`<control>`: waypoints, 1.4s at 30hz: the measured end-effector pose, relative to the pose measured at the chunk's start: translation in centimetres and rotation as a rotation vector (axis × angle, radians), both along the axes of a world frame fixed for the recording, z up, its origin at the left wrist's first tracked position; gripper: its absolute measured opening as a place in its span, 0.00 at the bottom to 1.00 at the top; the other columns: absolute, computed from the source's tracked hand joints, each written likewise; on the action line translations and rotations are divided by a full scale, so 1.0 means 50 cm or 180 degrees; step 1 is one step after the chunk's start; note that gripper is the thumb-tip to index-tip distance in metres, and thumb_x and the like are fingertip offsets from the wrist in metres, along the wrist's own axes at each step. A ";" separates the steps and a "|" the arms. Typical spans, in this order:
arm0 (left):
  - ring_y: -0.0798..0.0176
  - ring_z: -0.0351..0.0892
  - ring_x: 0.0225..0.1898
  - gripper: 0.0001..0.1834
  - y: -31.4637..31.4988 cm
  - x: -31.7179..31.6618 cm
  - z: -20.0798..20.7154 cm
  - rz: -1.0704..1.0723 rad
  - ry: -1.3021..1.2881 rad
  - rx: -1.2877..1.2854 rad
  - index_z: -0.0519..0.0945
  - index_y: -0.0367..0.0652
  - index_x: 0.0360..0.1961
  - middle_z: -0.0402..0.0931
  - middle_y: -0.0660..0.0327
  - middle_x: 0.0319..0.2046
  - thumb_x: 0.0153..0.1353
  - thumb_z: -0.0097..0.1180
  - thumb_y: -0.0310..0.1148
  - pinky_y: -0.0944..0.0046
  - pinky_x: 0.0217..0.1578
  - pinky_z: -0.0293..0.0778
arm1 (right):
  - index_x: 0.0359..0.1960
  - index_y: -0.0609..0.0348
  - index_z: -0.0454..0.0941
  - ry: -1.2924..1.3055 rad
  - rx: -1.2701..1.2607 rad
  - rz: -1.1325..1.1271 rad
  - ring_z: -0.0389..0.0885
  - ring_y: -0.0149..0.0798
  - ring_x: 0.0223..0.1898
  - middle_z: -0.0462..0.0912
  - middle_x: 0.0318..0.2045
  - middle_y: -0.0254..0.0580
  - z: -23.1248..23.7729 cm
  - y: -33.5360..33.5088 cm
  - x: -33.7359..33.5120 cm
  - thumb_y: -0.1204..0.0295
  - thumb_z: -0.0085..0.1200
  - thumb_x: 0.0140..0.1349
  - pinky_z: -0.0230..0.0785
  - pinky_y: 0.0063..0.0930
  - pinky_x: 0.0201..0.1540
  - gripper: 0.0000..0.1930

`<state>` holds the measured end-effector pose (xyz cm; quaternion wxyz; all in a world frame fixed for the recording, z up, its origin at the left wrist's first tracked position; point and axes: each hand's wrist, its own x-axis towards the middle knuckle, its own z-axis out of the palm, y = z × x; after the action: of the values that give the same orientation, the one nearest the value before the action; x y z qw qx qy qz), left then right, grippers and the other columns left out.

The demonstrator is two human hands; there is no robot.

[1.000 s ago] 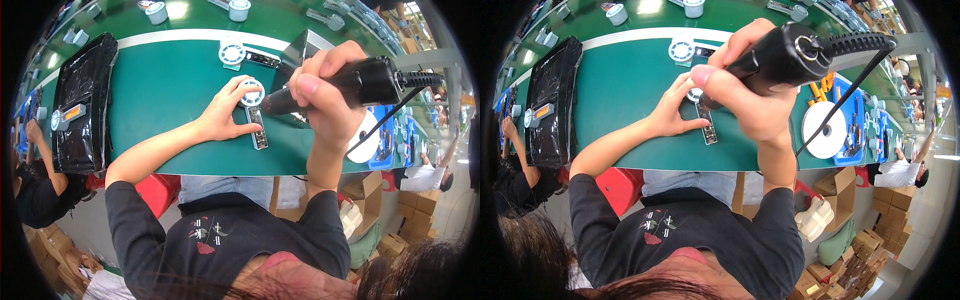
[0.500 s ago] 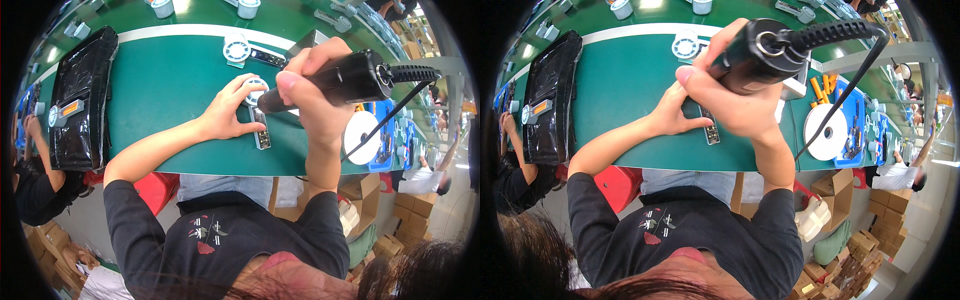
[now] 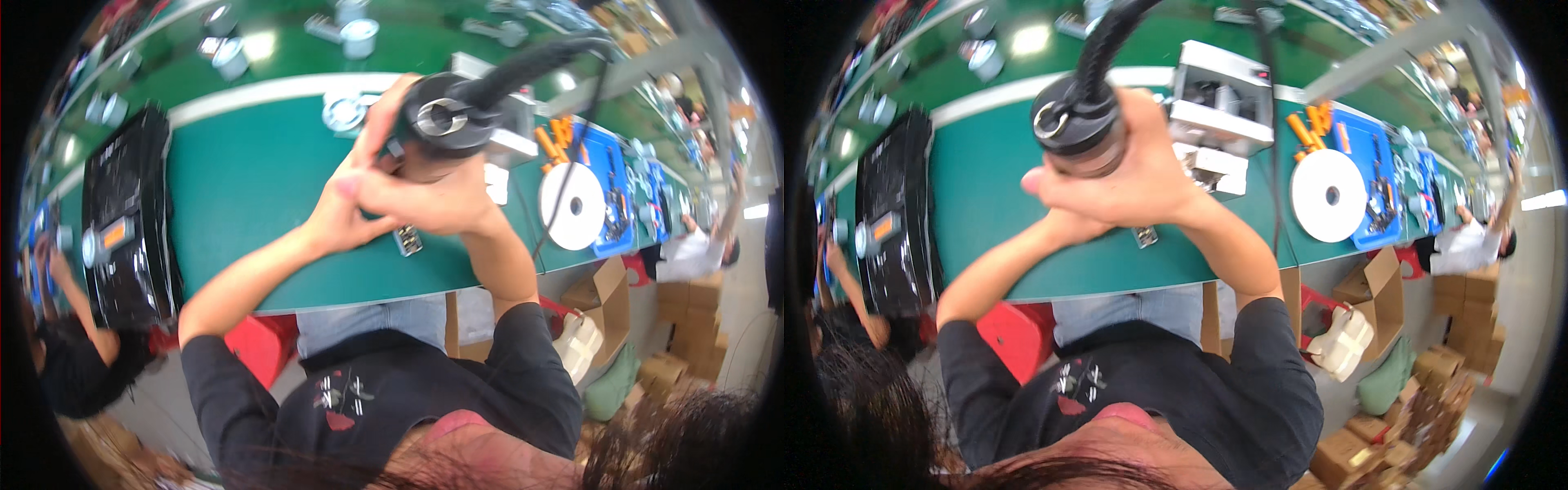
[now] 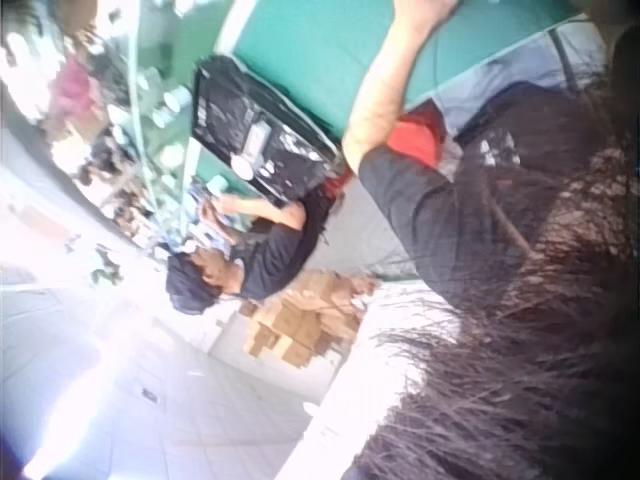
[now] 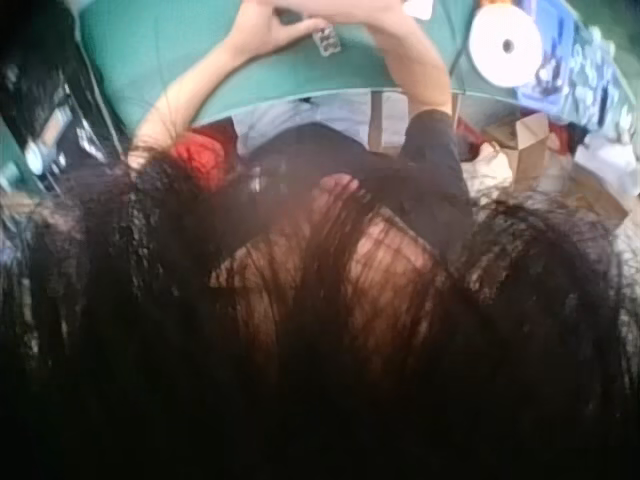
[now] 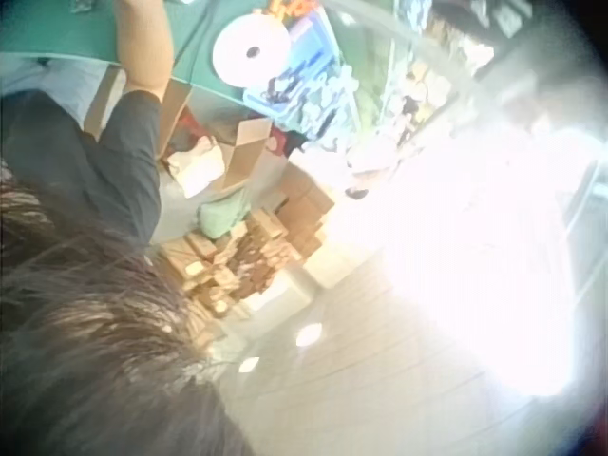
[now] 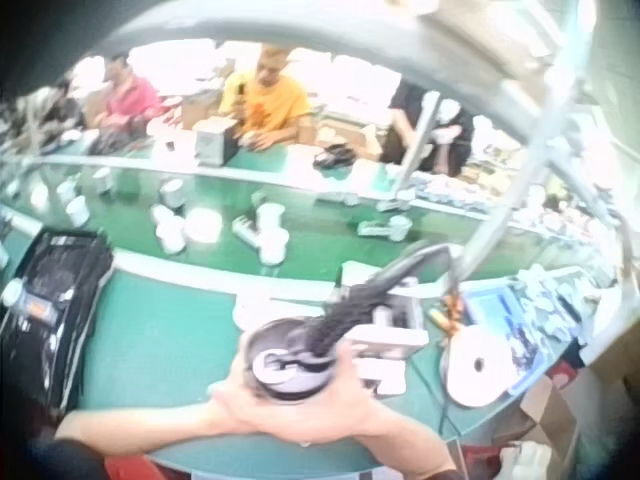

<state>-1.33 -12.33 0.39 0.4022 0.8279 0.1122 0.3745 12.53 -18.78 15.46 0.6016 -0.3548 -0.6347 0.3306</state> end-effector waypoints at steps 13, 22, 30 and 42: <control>0.57 0.78 0.14 0.15 -0.072 0.013 0.036 0.0049 0.1130 0.1532 0.87 0.45 0.45 0.74 0.64 0.12 0.63 0.73 0.42 0.57 0.20 0.71 | 0.28 0.59 0.80 0.0719 -0.0382 -0.0778 0.82 0.27 0.23 0.82 0.21 0.33 0.113 -0.075 0.183 0.70 0.79 0.53 0.73 0.24 0.28 0.15; 0.81 0.69 0.18 0.06 -0.009 -0.082 0.155 0.0216 0.0982 -0.1949 0.88 0.39 0.43 0.78 0.67 0.17 0.69 0.65 0.29 0.72 0.21 0.63 | 0.41 0.59 0.72 0.1114 0.0449 -0.1189 0.75 0.33 0.23 0.79 0.28 0.43 0.127 -0.166 0.278 0.79 0.61 0.65 0.69 0.30 0.30 0.09; 0.50 0.88 0.38 0.12 0.313 0.246 0.311 0.0361 0.1126 0.1569 0.93 0.46 0.43 0.87 0.50 0.41 0.59 0.64 0.30 0.56 0.43 0.83 | 0.41 0.59 0.71 0.1558 0.0607 -0.1365 0.73 0.34 0.23 0.78 0.28 0.44 0.134 -0.200 0.312 0.78 0.59 0.67 0.68 0.31 0.31 0.08; 0.43 0.88 0.51 0.11 0.548 0.602 0.063 0.0403 0.2525 0.1739 0.91 0.47 0.31 0.89 0.54 0.50 0.48 0.62 0.22 0.47 0.52 0.83 | 0.40 0.60 0.69 0.1812 0.0981 -0.1267 0.73 0.34 0.19 0.76 0.24 0.44 0.148 -0.253 0.311 0.83 0.62 0.60 0.71 0.30 0.26 0.14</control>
<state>28.75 15.05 3.52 0.0728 0.9737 0.2046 0.0695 28.10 -31.41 22.86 0.8527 -0.2703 -0.4031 0.1933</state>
